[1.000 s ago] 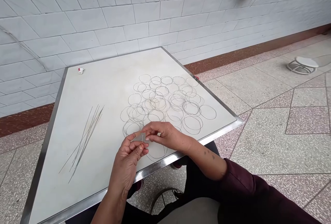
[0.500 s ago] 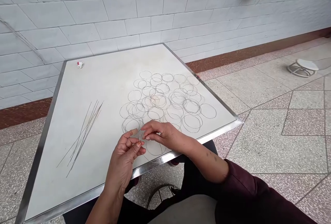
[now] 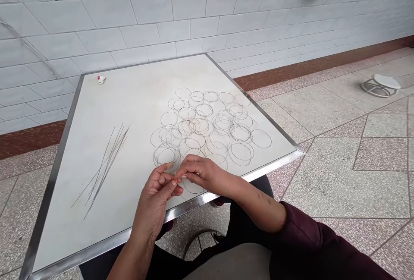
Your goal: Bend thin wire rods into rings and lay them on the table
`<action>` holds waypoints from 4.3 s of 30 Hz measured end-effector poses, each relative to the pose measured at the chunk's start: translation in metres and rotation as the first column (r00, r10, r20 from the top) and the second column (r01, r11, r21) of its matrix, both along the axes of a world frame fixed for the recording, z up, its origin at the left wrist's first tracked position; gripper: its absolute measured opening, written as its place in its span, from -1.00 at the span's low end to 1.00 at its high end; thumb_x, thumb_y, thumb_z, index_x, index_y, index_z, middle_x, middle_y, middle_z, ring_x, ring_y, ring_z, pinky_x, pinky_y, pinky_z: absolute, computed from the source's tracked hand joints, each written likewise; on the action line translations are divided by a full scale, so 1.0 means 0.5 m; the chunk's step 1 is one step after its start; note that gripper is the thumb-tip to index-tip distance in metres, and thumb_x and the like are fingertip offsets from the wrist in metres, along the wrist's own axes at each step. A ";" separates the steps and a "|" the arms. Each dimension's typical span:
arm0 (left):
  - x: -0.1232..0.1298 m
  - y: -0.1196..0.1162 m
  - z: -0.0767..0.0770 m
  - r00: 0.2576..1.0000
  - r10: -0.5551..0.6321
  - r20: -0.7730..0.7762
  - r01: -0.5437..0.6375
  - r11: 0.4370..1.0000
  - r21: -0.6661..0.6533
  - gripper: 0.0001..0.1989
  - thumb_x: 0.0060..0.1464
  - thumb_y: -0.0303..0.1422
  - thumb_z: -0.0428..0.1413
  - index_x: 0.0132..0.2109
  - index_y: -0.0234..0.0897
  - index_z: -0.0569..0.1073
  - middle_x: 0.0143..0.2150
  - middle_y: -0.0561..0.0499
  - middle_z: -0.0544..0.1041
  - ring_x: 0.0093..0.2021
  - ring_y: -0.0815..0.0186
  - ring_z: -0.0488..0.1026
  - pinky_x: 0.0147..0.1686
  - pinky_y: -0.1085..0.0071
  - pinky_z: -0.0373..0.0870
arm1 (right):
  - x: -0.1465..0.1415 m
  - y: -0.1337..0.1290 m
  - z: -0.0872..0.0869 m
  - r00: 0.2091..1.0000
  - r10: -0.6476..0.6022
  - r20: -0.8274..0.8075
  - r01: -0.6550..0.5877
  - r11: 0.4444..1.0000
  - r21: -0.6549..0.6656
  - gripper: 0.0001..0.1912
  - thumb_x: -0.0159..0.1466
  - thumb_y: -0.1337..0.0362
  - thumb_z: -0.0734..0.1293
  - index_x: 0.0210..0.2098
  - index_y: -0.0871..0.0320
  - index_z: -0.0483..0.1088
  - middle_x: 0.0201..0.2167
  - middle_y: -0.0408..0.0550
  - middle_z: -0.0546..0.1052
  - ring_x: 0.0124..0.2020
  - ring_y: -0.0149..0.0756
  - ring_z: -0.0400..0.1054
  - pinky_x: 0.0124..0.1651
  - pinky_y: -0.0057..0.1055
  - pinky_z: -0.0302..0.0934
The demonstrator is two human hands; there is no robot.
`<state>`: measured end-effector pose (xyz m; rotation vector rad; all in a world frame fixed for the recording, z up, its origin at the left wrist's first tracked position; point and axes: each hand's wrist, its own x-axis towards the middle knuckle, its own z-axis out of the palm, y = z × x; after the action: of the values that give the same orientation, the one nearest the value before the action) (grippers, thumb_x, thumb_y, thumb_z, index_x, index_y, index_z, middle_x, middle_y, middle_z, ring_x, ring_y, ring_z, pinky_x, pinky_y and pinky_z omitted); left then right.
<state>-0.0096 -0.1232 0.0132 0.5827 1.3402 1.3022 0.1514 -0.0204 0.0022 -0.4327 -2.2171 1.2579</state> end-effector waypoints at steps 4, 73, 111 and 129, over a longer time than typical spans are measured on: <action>-0.003 -0.005 -0.004 0.996 -0.063 -0.065 0.063 0.998 0.008 -0.47 0.08 -0.26 0.28 0.17 -0.23 0.34 -0.34 0.11 0.55 -0.37 0.32 0.50 -0.20 0.29 0.41 | 0.005 0.006 -0.001 0.999 0.023 0.046 -0.021 0.999 -0.048 -0.76 0.39 0.39 0.31 0.04 0.09 0.38 -0.26 -0.15 0.52 -0.24 -0.40 0.43 -0.13 -0.42 0.35; 0.006 0.002 0.013 0.926 -0.113 0.360 0.143 0.988 -0.057 -0.42 -0.07 -0.50 0.37 0.12 -0.13 0.49 -0.37 0.13 0.48 -0.42 0.42 0.44 -0.25 0.34 0.54 | 0.024 0.036 0.054 0.977 0.213 0.025 -0.214 0.974 0.077 -0.85 0.44 0.31 0.26 -0.10 0.11 0.49 -0.09 -0.05 0.50 -0.01 -0.35 0.40 0.07 -0.38 0.33; -0.023 0.193 0.018 0.945 -0.195 0.263 0.165 0.977 0.132 -0.48 -0.04 -0.49 0.36 0.10 -0.19 0.49 -0.41 0.16 0.43 -0.44 0.42 0.44 -0.27 0.37 0.50 | -0.014 0.202 0.024 0.988 -0.081 -0.133 0.111 0.965 0.236 -0.96 0.35 0.28 0.39 -0.20 0.09 0.49 -0.30 -0.13 0.44 -0.29 -0.38 0.37 -0.22 -0.44 0.32; -0.036 0.240 -0.018 0.958 -0.183 0.222 0.146 0.974 0.172 -0.46 -0.02 -0.42 0.36 0.13 -0.10 0.46 -0.42 0.17 0.37 -0.42 0.40 0.39 -0.24 0.32 0.49 | -0.035 0.219 -0.014 0.957 -0.263 -0.123 0.277 0.953 0.119 -0.87 0.36 0.41 0.31 -0.24 0.08 0.47 -0.27 -0.12 0.41 -0.27 -0.38 0.36 -0.19 -0.42 0.33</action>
<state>-0.0274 -0.0033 0.0043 0.6112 0.9807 1.3004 0.1338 0.0893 -0.0048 -0.5805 -2.0560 0.9579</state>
